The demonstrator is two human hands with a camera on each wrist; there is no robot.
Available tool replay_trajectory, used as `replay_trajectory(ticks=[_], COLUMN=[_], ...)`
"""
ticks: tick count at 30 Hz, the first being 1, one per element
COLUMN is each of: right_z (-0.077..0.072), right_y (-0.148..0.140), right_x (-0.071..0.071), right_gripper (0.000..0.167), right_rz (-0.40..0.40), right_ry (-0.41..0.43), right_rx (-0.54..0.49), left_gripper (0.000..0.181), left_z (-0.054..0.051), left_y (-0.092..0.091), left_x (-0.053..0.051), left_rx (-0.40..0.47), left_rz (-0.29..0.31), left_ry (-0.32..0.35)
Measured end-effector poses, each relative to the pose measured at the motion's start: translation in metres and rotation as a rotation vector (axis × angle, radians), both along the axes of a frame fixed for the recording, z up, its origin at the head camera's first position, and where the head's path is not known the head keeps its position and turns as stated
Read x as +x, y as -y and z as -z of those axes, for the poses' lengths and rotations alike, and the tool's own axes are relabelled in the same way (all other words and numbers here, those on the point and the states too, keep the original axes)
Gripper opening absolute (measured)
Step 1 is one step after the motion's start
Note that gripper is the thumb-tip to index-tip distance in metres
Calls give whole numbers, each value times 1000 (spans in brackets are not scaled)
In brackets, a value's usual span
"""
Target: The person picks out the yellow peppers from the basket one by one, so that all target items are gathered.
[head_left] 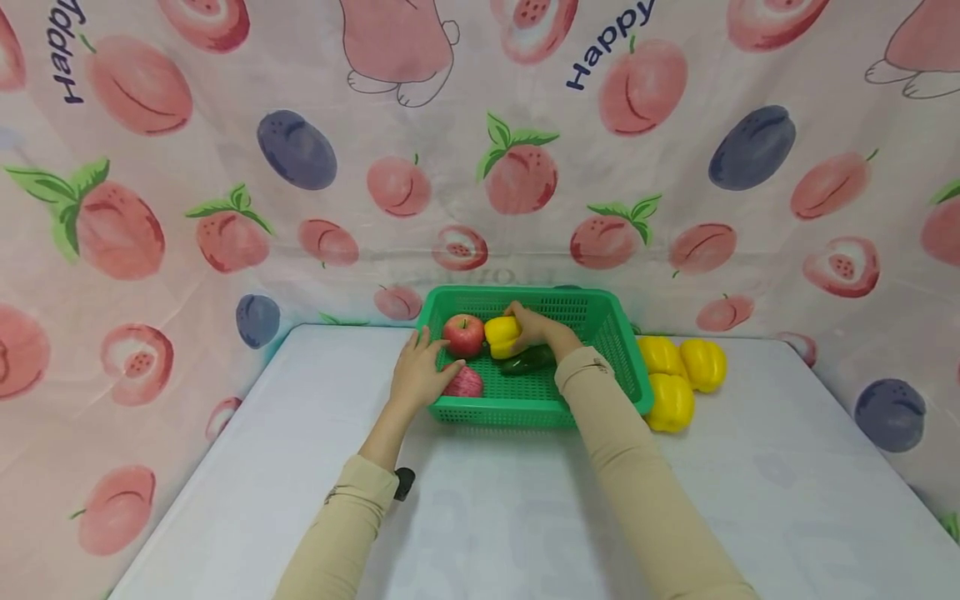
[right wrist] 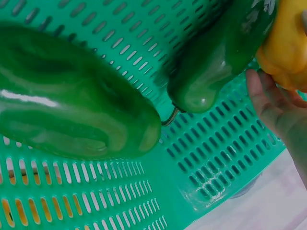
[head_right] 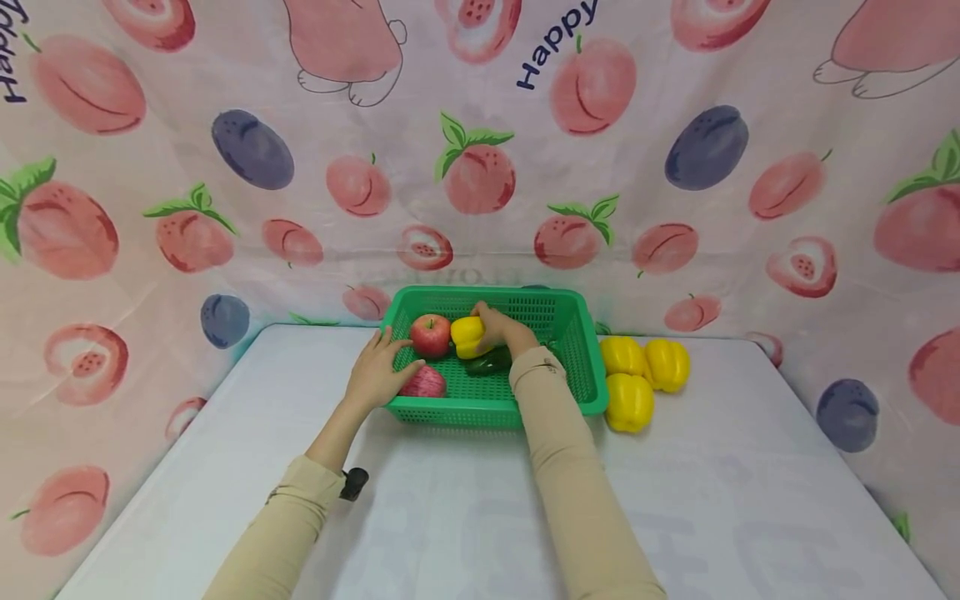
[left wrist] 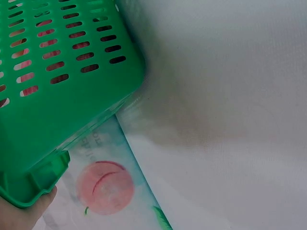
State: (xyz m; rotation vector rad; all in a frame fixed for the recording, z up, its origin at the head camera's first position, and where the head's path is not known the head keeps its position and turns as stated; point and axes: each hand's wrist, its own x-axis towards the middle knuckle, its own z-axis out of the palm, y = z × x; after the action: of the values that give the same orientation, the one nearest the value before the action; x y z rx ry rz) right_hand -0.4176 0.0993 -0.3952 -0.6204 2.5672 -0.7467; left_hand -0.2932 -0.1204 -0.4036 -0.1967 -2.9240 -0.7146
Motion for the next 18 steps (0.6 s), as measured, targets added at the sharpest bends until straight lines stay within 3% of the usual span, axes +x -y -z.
replay_trajectory(ticks=[9,14,18], right_z=[0,3,3], right_y=[5,8,9], right_x=[2,1,2], right_gripper=[67,81,83], right_rz=[30,23,29], right_ry=[17,46,73], right_rx=[12,132,191], left_gripper=[57,56,57], left_z=[-1,0,2], left_y=[0,0,0], left_x=[0,1,2], left_rx=[-12,-9,-3], left_rz=[2,-2,1], left_ry=[-6,-15,-10])
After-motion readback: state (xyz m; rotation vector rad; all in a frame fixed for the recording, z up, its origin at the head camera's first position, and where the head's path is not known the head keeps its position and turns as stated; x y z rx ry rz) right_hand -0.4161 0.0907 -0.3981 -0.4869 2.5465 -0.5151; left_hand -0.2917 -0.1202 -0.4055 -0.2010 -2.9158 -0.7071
